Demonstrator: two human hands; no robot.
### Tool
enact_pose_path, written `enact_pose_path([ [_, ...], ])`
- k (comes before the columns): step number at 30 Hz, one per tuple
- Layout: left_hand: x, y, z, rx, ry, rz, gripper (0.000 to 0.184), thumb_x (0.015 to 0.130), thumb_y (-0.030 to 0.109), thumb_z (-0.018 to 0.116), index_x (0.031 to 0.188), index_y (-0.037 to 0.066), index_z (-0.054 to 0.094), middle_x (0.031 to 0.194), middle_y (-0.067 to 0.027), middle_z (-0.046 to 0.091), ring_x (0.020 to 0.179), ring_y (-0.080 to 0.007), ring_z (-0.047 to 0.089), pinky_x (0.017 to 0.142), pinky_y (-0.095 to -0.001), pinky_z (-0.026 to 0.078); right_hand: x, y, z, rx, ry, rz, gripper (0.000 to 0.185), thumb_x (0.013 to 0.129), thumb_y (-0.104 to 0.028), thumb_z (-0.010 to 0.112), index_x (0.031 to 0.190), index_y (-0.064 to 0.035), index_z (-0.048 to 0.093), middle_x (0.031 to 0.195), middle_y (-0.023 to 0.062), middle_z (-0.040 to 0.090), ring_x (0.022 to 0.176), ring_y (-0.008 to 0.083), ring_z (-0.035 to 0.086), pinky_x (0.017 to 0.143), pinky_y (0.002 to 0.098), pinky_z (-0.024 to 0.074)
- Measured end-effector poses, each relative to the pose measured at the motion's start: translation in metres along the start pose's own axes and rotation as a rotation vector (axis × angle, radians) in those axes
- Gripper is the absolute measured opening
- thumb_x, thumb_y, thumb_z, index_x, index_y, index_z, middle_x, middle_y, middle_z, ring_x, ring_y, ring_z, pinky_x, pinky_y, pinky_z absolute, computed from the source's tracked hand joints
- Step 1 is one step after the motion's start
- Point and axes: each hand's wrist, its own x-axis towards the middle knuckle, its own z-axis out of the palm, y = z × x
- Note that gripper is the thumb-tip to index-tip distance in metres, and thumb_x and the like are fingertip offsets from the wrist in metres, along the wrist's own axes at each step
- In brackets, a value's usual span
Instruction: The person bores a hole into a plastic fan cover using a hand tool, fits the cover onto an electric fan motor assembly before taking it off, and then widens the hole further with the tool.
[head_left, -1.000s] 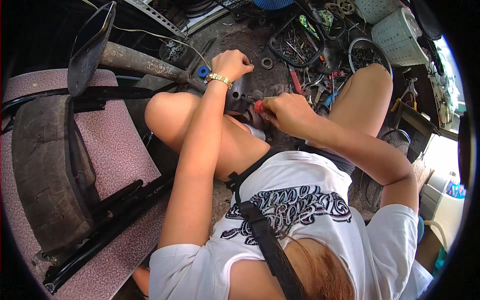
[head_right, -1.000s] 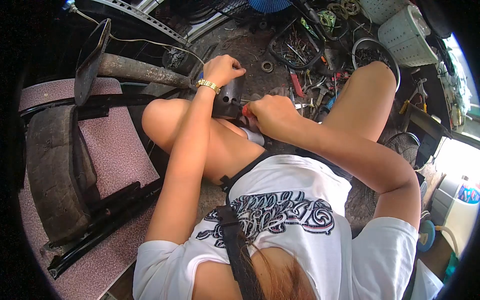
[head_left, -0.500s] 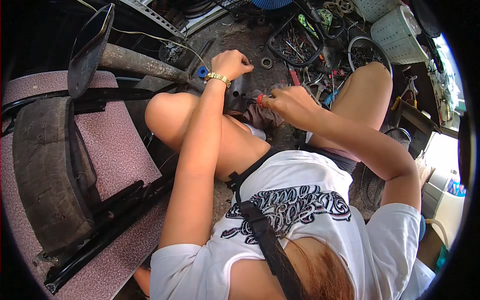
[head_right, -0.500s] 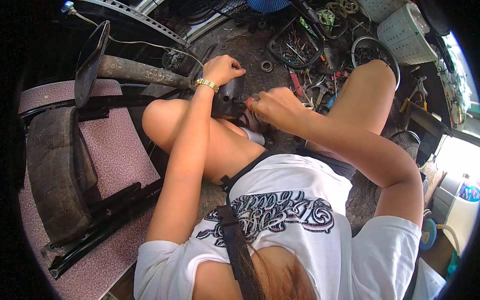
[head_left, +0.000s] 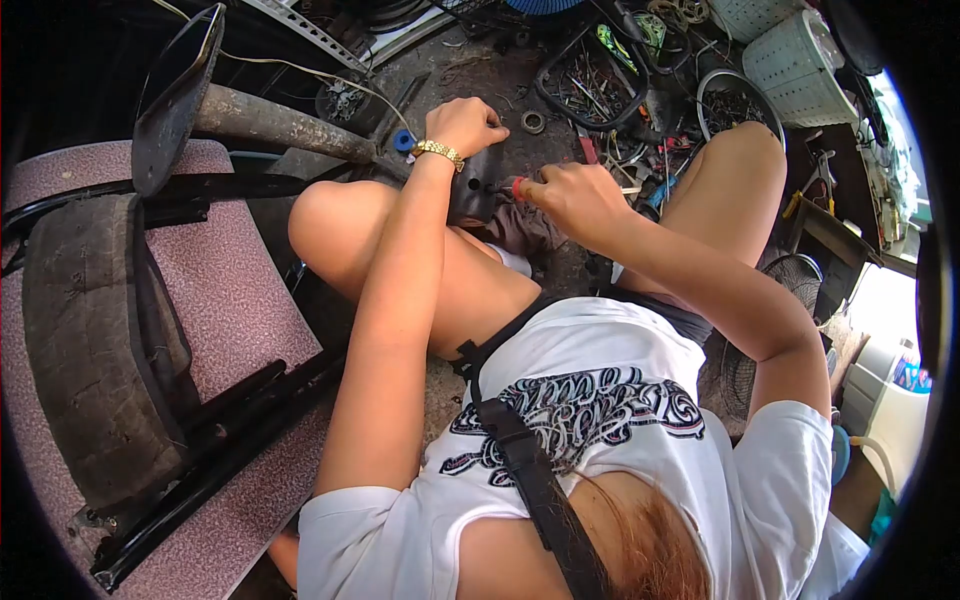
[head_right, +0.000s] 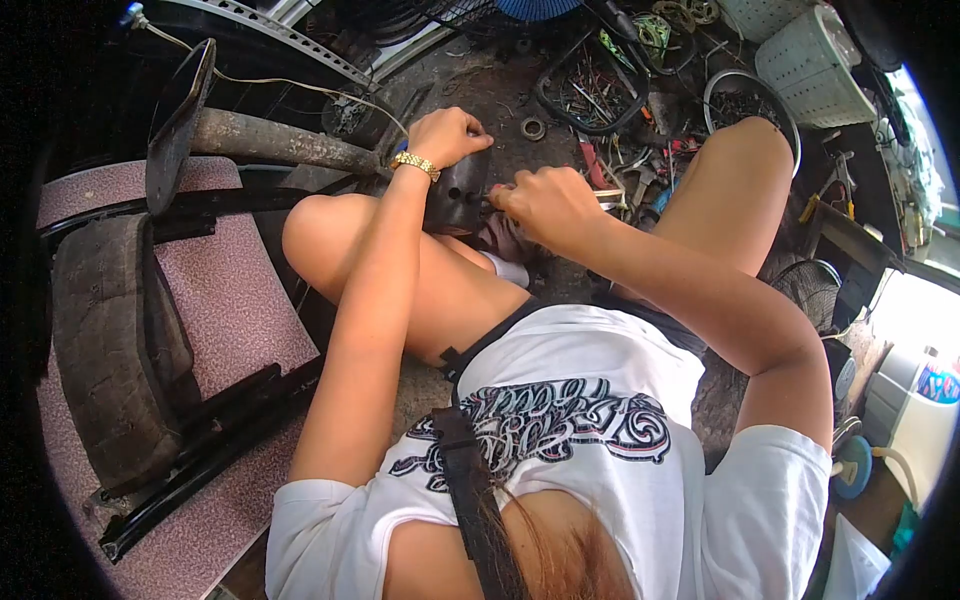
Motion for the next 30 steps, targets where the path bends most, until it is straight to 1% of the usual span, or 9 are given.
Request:
enact_pose_path([
  [2,0.0,0.0,0.001,-0.005,0.005,0.005,0.031,0.076,0.045,0.071,0.092,0.02,0.077,0.09,-0.0099,0.073,0.089,-0.03,0.069,0.08,-0.0411,0.052,-0.003,0.002,0.0,0.131,-0.059,0.039,0.024,0.078,-0.015,0.063,0.101,-0.0176,0.069,0.077,0.0104,0.065,0.07,0.0297,0.067,0.056,0.0408,0.0518],
  [6,0.0,0.0,0.002,0.002,-0.024,-0.005,0.03,0.075,0.045,0.072,0.091,0.02,0.077,0.091,-0.0099,0.073,0.09,-0.0296,0.068,0.08,-0.0407,0.052,-0.013,0.001,0.003,0.14,-0.062,0.059,0.025,0.08,-0.015,0.062,0.103,-0.0182,0.069,0.077,0.0108,0.065,0.07,0.0303,0.067,0.057,0.042,0.0509],
  [8,-0.001,0.003,0.002,0.012,-0.026,0.001,0.03,0.075,0.045,0.072,0.091,0.02,0.077,0.09,-0.01,0.073,0.09,-0.0296,0.068,0.08,-0.0408,0.052,-0.015,0.001,0.004,0.196,-0.041,0.104,0.024,0.081,-0.014,0.061,0.103,-0.0188,0.069,0.076,0.0111,0.064,0.07,0.0308,0.067,0.056,0.0429,0.0505],
  [12,0.001,0.003,0.001,-0.002,-0.035,0.01,0.029,0.075,0.045,0.072,0.091,0.022,0.078,0.09,-0.0104,0.073,0.09,-0.0301,0.068,0.081,-0.0414,0.052,-0.011,0.0,0.0,0.132,-0.062,0.087,0.024,0.081,-0.014,0.06,0.103,-0.019,0.069,0.076,0.0107,0.063,0.07,0.0309,0.067,0.056,0.0423,0.0508],
  [14,0.0,0.004,0.002,0.0,-0.039,0.008,0.029,0.075,0.045,0.072,0.091,0.022,0.077,0.09,-0.0104,0.073,0.09,-0.0303,0.068,0.081,-0.0418,0.052,-0.009,0.0,0.003,0.093,-0.008,0.06,0.024,0.081,-0.015,0.061,0.103,-0.0191,0.068,0.077,0.0112,0.062,0.07,0.0311,0.067,0.056,0.042,0.0511],
  [21,-0.001,0.0,0.001,-0.019,-0.029,0.002,0.03,0.075,0.046,0.072,0.092,0.021,0.077,0.091,-0.0116,0.072,0.092,-0.0311,0.068,0.081,-0.0417,0.052,-0.014,0.002,0.002,0.088,-0.007,0.032,0.027,0.08,-0.013,0.061,0.106,-0.0187,0.067,0.081,0.012,0.062,0.071,0.0315,0.067,0.055,0.0412,0.0517],
  [23,-0.001,0.001,0.001,-0.003,-0.025,0.016,0.031,0.075,0.046,0.072,0.092,0.021,0.077,0.091,-0.0119,0.072,0.092,-0.0311,0.068,0.081,-0.0414,0.052,-0.014,0.005,-0.002,0.084,-0.068,0.046,0.028,0.081,-0.012,0.06,0.107,-0.0193,0.067,0.082,0.0118,0.062,0.072,0.0313,0.068,0.056,0.041,0.052],
  [26,0.0,0.003,0.0,-0.004,-0.032,0.021,0.031,0.075,0.046,0.072,0.092,0.021,0.077,0.092,-0.0122,0.072,0.092,-0.0311,0.068,0.081,-0.0411,0.052,-0.009,0.009,0.0,0.063,-0.035,0.015,0.027,0.081,-0.012,0.059,0.106,-0.0199,0.067,0.08,0.0115,0.062,0.073,0.0311,0.068,0.057,0.0415,0.0521],
  [30,-0.002,0.002,-0.001,-0.022,-0.032,0.038,0.032,0.075,0.046,0.071,0.093,0.02,0.077,0.092,-0.0122,0.072,0.091,-0.0311,0.068,0.081,-0.0414,0.052,-0.008,0.01,0.005,0.072,-0.045,0.026,0.027,0.082,-0.012,0.058,0.106,-0.0204,0.067,0.08,0.0101,0.063,0.073,0.0306,0.068,0.058,0.0415,0.0523],
])
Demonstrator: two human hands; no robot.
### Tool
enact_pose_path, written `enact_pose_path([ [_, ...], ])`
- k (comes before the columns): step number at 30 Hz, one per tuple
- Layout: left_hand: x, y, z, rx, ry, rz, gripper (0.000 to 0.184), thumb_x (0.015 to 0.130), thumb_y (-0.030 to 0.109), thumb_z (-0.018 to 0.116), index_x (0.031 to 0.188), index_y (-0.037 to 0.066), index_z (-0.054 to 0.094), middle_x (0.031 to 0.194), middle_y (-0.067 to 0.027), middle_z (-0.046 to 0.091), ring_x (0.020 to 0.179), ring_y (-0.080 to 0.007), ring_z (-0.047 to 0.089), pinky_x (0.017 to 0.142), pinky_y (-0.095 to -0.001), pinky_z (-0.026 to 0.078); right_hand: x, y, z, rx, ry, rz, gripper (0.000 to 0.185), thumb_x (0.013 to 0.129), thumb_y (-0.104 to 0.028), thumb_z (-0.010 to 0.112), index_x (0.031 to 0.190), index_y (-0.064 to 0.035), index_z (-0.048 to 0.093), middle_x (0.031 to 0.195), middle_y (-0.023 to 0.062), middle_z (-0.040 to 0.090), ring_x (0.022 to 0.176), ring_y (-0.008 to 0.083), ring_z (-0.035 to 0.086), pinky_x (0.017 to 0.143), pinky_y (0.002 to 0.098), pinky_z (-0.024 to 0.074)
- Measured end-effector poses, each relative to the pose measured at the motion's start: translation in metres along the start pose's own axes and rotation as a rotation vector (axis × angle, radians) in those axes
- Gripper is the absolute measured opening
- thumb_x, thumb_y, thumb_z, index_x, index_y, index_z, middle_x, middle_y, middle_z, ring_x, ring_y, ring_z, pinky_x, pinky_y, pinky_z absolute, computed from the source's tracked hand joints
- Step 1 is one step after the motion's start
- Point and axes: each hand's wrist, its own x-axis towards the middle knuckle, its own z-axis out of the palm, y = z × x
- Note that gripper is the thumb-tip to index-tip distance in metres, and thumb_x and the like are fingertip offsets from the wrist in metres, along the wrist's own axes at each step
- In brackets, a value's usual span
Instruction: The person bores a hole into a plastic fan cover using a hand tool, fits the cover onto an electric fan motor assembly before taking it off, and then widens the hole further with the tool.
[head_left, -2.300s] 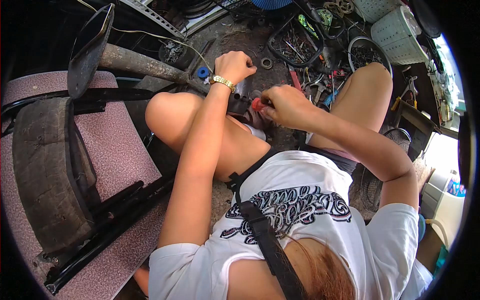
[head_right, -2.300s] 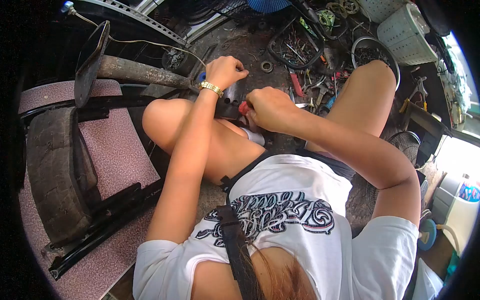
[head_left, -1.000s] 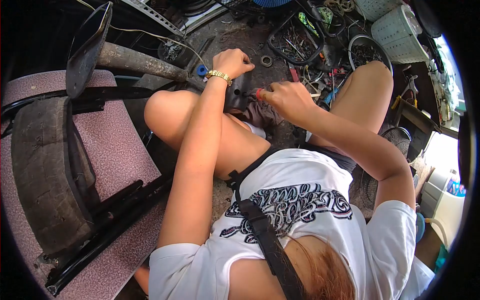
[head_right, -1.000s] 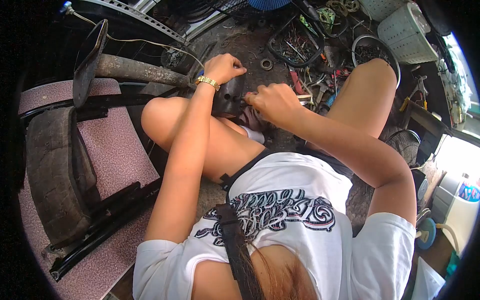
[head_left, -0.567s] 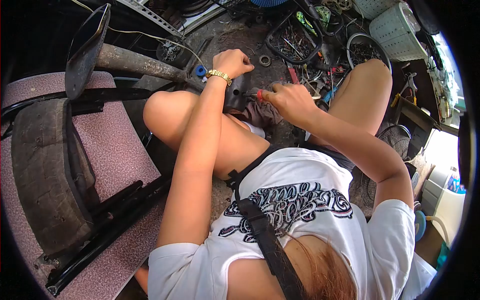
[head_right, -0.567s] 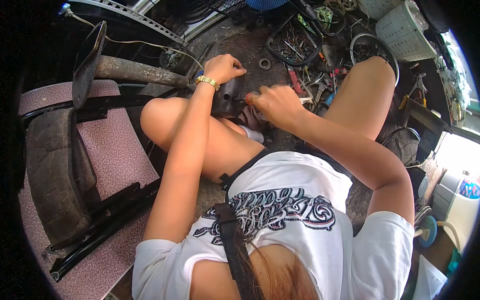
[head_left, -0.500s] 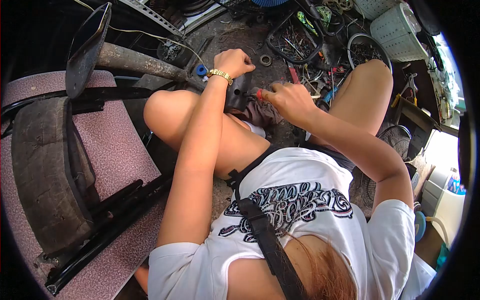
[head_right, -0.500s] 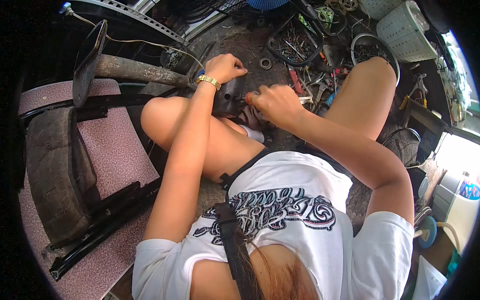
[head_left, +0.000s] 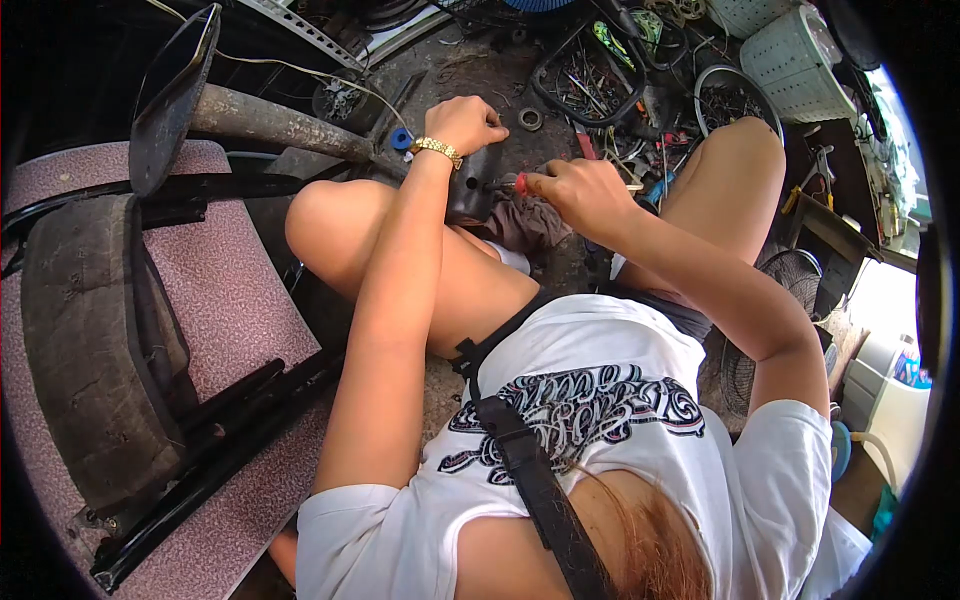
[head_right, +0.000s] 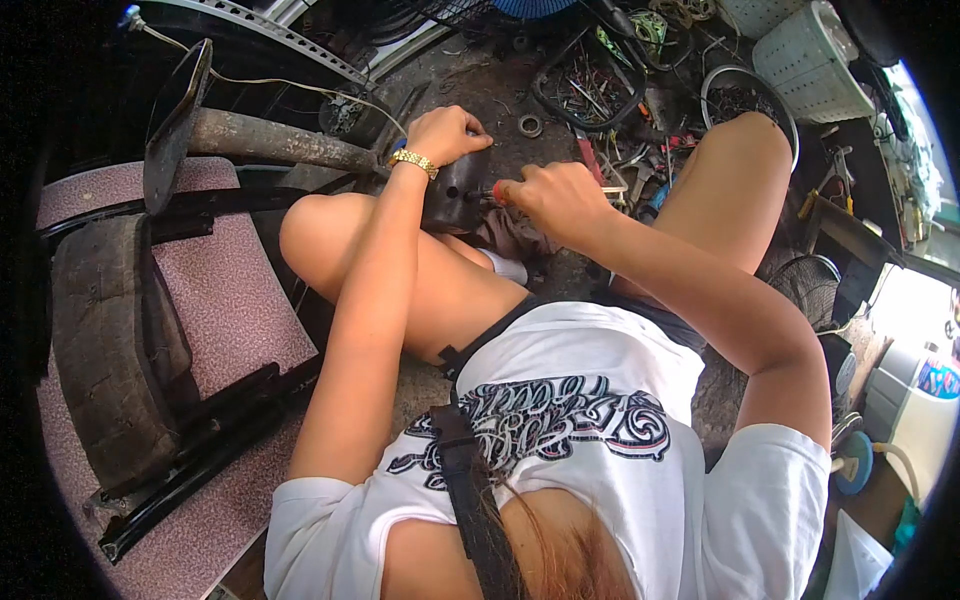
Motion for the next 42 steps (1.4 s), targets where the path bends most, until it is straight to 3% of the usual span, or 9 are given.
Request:
enact_pose_path([
  [6,0.0,-0.003,0.001,-0.006,0.003,-0.008,0.032,0.075,0.046,0.071,0.093,0.02,0.077,0.092,-0.012,0.072,0.091,-0.0309,0.068,0.081,-0.0419,0.051,-0.005,0.0,0.018,0.126,0.064,0.089,0.027,0.081,-0.017,0.06,0.107,-0.0208,0.069,0.077,0.011,0.066,0.074,0.0314,0.067,0.061,0.044,0.0518],
  [11,0.0,-0.002,0.0,0.007,0.002,0.0,0.033,0.074,0.045,0.071,0.094,0.019,0.077,0.093,-0.0123,0.072,0.092,-0.0311,0.068,0.082,-0.0417,0.051,-0.012,-0.008,0.021,0.366,-0.057,0.361,0.025,0.087,-0.024,0.061,0.109,-0.016,0.069,0.085,0.0181,0.069,0.08,0.037,0.067,0.069,0.0469,0.0527],
  [18,-0.003,0.001,-0.003,0.01,0.008,-0.03,0.033,0.075,0.045,0.072,0.094,0.018,0.077,0.093,-0.0126,0.072,0.092,-0.0312,0.068,0.083,-0.0415,0.051,-0.018,-0.009,0.033,0.596,0.03,0.395,0.021,0.087,-0.017,0.063,0.104,-0.0073,0.07,0.086,0.0204,0.069,0.077,0.0374,0.067,0.07,0.0435,0.0523],
  [21,-0.005,0.005,-0.003,0.024,0.015,-0.032,0.032,0.075,0.044,0.072,0.093,0.018,0.077,0.091,-0.0125,0.072,0.09,-0.0313,0.068,0.082,-0.0416,0.051,-0.015,-0.011,0.029,0.838,-0.136,0.494,0.017,0.088,-0.012,0.062,0.099,-0.0015,0.068,0.077,0.0171,0.069,0.066,0.0282,0.067,0.063,0.0382,0.0515],
  [23,-0.005,0.006,-0.001,0.03,0.027,-0.025,0.032,0.075,0.043,0.073,0.092,0.017,0.077,0.09,-0.0125,0.072,0.089,-0.0313,0.068,0.082,-0.0416,0.052,-0.013,-0.014,0.024,1.076,-0.201,0.634,0.014,0.09,-0.011,0.06,0.094,0.0006,0.066,0.068,0.0105,0.066,0.056,0.0158,0.062,0.052,0.0313,0.0485],
  [26,-0.005,0.007,0.001,0.031,0.049,-0.025,0.031,0.075,0.043,0.073,0.091,0.017,0.077,0.088,-0.0126,0.072,0.087,-0.0315,0.069,0.081,-0.0418,0.052,-0.009,-0.016,0.025,1.18,-0.249,0.719,0.014,0.092,-0.012,0.06,0.094,0.0002,0.066,0.063,0.0061,0.064,0.053,0.01,0.059,0.044,0.0271,0.0444],
  [30,-0.005,0.006,0.001,0.03,0.065,-0.016,0.03,0.075,0.042,0.073,0.09,0.017,0.078,0.087,-0.0127,0.072,0.086,-0.0315,0.069,0.079,-0.0419,0.052,-0.006,-0.016,0.017,1.193,-0.316,0.763,0.013,0.092,-0.013,0.06,0.095,-0.0017,0.066,0.062,0.0057,0.063,0.052,0.0104,0.059,0.041,0.025,0.0429],
  [38,-0.005,0.007,-0.003,0.03,0.049,-0.026,0.031,0.075,0.043,0.073,0.092,0.017,0.077,0.089,-0.0134,0.072,0.087,-0.032,0.069,0.08,-0.0415,0.052,-0.008,-0.01,0.031,0.877,-0.14,0.525,0.015,0.089,-0.012,0.061,0.092,0.0024,0.065,0.065,0.0161,0.065,0.06,0.0229,0.064,0.061,0.0389,0.0484],
  [42,-0.006,0.007,-0.001,0.047,0.035,-0.037,0.032,0.076,0.044,0.072,0.093,0.017,0.077,0.089,-0.013,0.072,0.088,-0.0318,0.069,0.082,-0.0413,0.052,-0.008,-0.011,0.031,0.935,-0.15,0.528,0.015,0.09,-0.012,0.061,0.093,0.001,0.066,0.063,0.0135,0.064,0.056,0.0203,0.063,0.056,0.0371,0.0478],
])
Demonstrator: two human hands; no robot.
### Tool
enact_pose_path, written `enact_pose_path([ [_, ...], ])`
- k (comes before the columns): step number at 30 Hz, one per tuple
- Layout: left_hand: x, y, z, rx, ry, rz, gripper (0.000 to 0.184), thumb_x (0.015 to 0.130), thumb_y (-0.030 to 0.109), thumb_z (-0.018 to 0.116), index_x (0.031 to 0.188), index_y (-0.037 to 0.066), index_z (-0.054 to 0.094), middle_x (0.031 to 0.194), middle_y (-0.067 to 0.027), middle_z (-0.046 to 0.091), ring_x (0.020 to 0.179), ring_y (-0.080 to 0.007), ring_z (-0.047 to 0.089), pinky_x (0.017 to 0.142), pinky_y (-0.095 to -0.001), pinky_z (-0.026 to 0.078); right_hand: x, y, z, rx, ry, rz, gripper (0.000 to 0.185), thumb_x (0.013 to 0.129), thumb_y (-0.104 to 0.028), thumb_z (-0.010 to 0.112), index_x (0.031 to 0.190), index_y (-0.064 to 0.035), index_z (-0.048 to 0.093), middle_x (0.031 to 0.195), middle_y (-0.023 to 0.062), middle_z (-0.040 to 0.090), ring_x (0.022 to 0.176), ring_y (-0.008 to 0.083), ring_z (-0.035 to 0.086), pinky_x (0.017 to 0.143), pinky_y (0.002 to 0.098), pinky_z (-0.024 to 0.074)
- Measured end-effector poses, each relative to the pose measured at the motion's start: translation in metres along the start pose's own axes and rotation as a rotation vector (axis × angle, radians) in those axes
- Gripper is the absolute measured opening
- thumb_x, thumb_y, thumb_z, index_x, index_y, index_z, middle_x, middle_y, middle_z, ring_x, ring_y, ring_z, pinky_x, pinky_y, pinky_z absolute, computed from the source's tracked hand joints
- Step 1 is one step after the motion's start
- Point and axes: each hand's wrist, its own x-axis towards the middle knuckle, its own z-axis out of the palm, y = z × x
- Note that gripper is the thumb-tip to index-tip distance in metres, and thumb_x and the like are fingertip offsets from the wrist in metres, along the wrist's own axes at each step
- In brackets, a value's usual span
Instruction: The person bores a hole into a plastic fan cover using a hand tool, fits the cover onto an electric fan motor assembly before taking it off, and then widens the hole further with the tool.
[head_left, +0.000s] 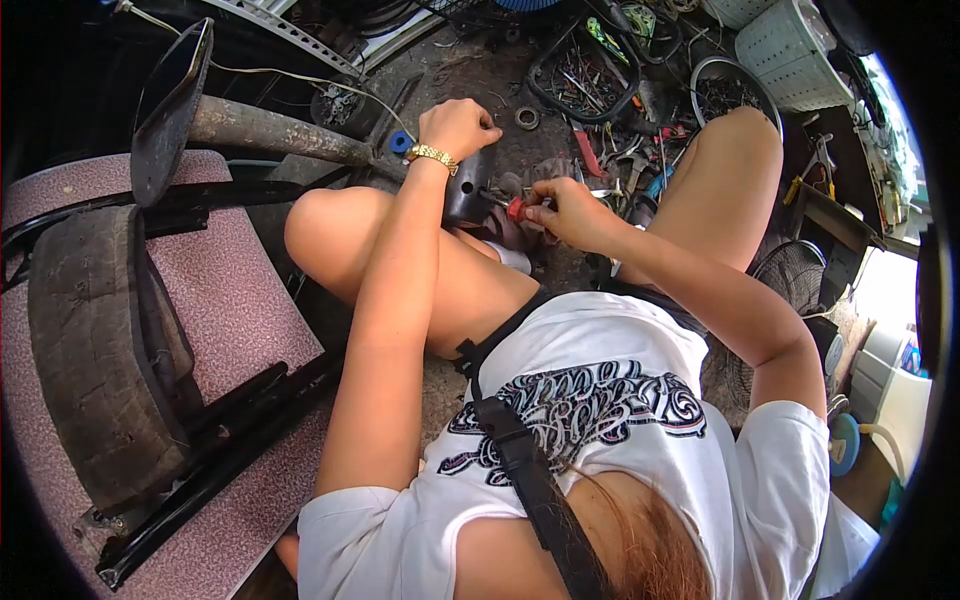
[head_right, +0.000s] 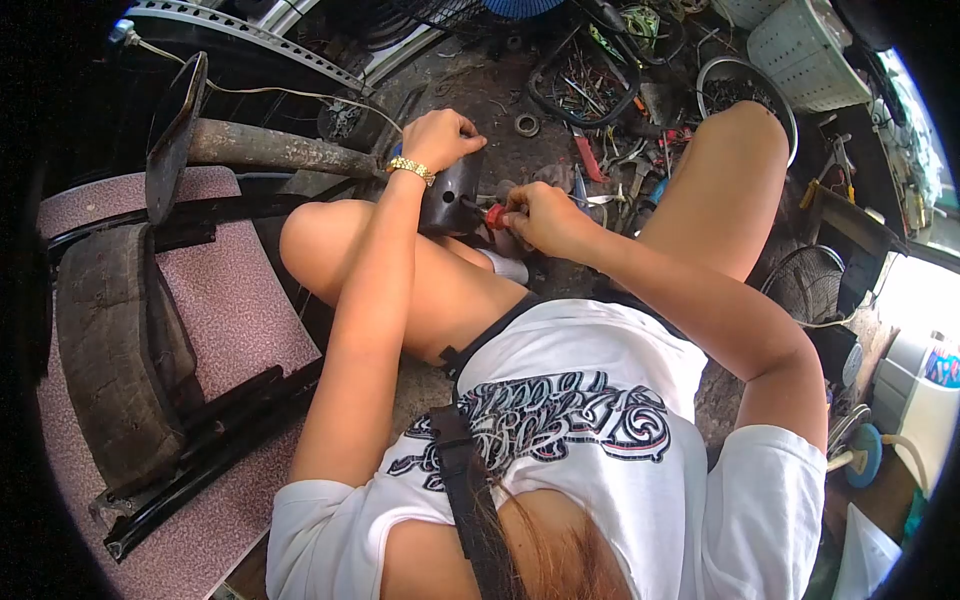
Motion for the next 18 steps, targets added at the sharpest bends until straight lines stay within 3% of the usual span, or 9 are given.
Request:
enact_pose_path([
  [2,0.001,0.0,0.002,0.004,0.011,0.003,0.032,0.076,0.044,0.073,0.093,0.017,0.077,0.09,-0.0129,0.072,0.089,-0.0318,0.069,0.082,-0.0415,0.052,-0.002,-0.005,-0.003,0.072,-0.061,0.125,0.014,0.09,-0.013,0.062,0.093,0.0002,0.066,0.061,0.0105,0.063,0.051,0.0176,0.06,0.049,0.0353,0.0461],
  [9,0.001,-0.002,0.003,-0.008,0.012,0.014,0.031,0.075,0.043,0.073,0.092,0.018,0.078,0.09,-0.0132,0.072,0.089,-0.0321,0.069,0.082,-0.0419,0.052,-0.001,-0.002,-0.004,0.045,-0.039,0.078,0.015,0.091,-0.015,0.062,0.092,-0.0006,0.065,0.06,0.0081,0.062,0.048,0.0155,0.058,0.045,0.0337,0.0442],
  [15,0.002,-0.002,0.005,-0.005,0.012,0.018,0.03,0.075,0.042,0.073,0.092,0.017,0.078,0.09,-0.0127,0.072,0.089,-0.0317,0.069,0.082,-0.0419,0.052,0.0,-0.002,-0.004,-0.024,-0.036,0.088,0.017,0.088,-0.016,0.064,0.092,0.0003,0.066,0.066,0.0142,0.066,0.061,0.0226,0.066,0.058,0.0366,0.0499],
  [17,0.001,-0.001,0.003,-0.004,0.013,0.008,0.03,0.075,0.042,0.073,0.092,0.017,0.078,0.089,-0.0126,0.072,0.089,-0.0316,0.069,0.081,-0.0418,0.052,-0.003,-0.005,-0.003,-0.087,-0.019,0.042,0.019,0.087,-0.015,0.064,0.097,0.0005,0.067,0.077,0.0207,0.068,0.075,0.032,0.069,0.07,0.0405,0.0517],
  [18,0.0,0.0,0.003,-0.005,0.011,0.001,0.03,0.075,0.042,0.073,0.092,0.017,0.078,0.089,-0.0124,0.072,0.089,-0.0315,0.069,0.081,-0.0417,0.052,-0.004,-0.004,-0.003,-0.086,-0.022,0.044,0.019,0.087,-0.015,0.064,0.097,0.0005,0.067,0.077,0.0207,0.068,0.075,0.032,0.069,0.07,0.0405,0.0517],
])
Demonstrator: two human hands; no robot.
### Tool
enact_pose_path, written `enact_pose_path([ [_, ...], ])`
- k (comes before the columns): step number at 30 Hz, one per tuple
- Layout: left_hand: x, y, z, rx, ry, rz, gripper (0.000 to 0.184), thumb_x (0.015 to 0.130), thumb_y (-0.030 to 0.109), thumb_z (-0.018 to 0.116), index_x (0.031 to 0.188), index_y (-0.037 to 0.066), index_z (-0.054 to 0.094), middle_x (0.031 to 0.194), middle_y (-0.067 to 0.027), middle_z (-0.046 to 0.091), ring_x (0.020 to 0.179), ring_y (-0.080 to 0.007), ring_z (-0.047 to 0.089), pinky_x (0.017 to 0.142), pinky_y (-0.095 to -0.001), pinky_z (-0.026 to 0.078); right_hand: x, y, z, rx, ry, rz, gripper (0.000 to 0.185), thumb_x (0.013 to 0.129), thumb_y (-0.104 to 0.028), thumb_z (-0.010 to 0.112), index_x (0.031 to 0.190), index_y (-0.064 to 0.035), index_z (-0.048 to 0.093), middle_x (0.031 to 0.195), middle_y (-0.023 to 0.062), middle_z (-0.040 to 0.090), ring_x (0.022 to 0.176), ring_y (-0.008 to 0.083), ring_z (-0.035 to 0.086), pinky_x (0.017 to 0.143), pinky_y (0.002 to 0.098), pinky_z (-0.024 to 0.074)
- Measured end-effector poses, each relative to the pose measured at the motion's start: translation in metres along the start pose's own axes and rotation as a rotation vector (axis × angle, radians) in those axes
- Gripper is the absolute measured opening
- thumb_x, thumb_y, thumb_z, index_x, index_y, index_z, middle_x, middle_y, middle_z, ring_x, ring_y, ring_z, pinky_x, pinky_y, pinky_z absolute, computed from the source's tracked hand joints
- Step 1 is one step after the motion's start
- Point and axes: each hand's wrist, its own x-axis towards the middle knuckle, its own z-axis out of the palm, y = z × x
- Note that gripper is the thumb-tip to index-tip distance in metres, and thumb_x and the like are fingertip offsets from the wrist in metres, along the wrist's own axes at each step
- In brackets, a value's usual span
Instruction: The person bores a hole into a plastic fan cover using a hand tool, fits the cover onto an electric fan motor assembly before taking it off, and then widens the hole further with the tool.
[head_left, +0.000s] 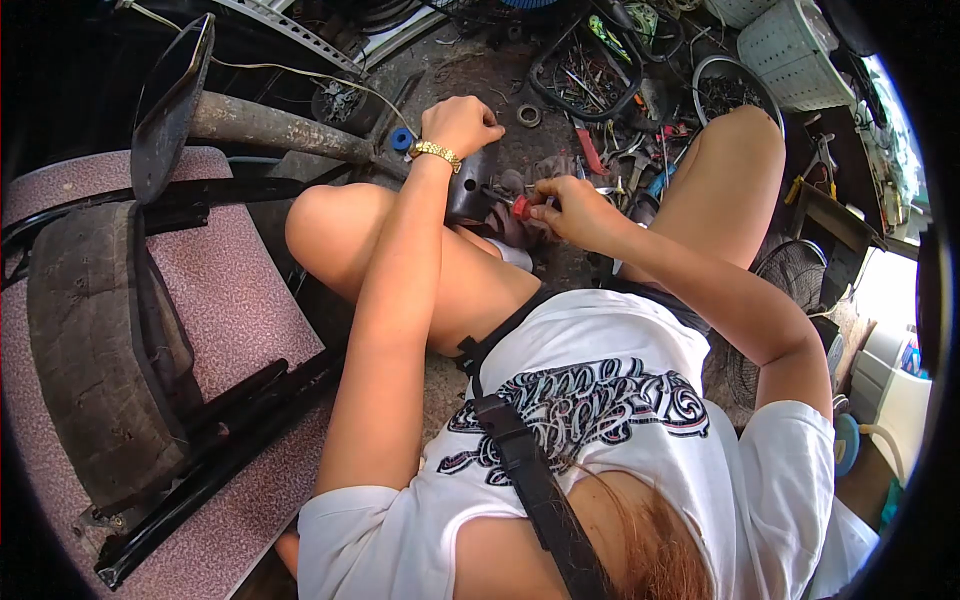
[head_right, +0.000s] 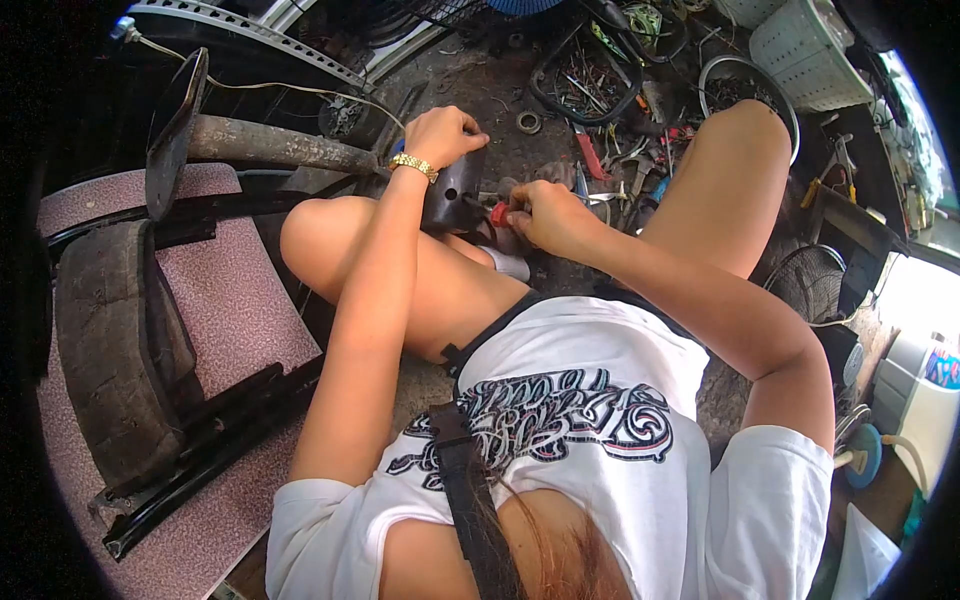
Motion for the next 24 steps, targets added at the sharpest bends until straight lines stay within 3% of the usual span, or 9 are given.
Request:
enact_pose_path([
  [2,0.002,-0.001,0.001,0.002,-0.003,0.005,0.03,0.075,0.042,0.073,0.092,0.017,0.077,0.089,-0.0123,0.072,0.089,-0.0314,0.069,0.081,-0.0417,0.052,0.0,0.001,-0.001,-0.139,0.069,-0.096,0.023,0.086,-0.015,0.064,0.103,-0.0004,0.068,0.088,0.025,0.068,0.087,0.0383,0.068,0.077,0.0434,0.0516],
  [5,0.001,0.001,0.001,0.008,-0.007,0.011,0.03,0.076,0.042,0.073,0.092,0.017,0.077,0.089,-0.0121,0.072,0.089,-0.0312,0.069,0.081,-0.0418,0.052,-0.002,-0.009,-0.002,-0.12,0.056,-0.062,0.028,0.085,-0.015,0.064,0.108,-0.0003,0.067,0.093,0.027,0.067,0.092,0.0406,0.066,0.081,0.0448,0.0512],
  [24,0.0,0.0,0.003,0.014,0.013,0.013,0.03,0.075,0.042,0.073,0.091,0.018,0.078,0.087,-0.0121,0.072,0.086,-0.0307,0.069,0.079,-0.0411,0.052,-0.002,-0.016,0.002,-0.031,0.056,-0.053,0.021,0.084,-0.014,0.065,0.099,0.0009,0.068,0.087,0.0254,0.067,0.085,0.0392,0.068,0.076,0.044,0.0516],
])
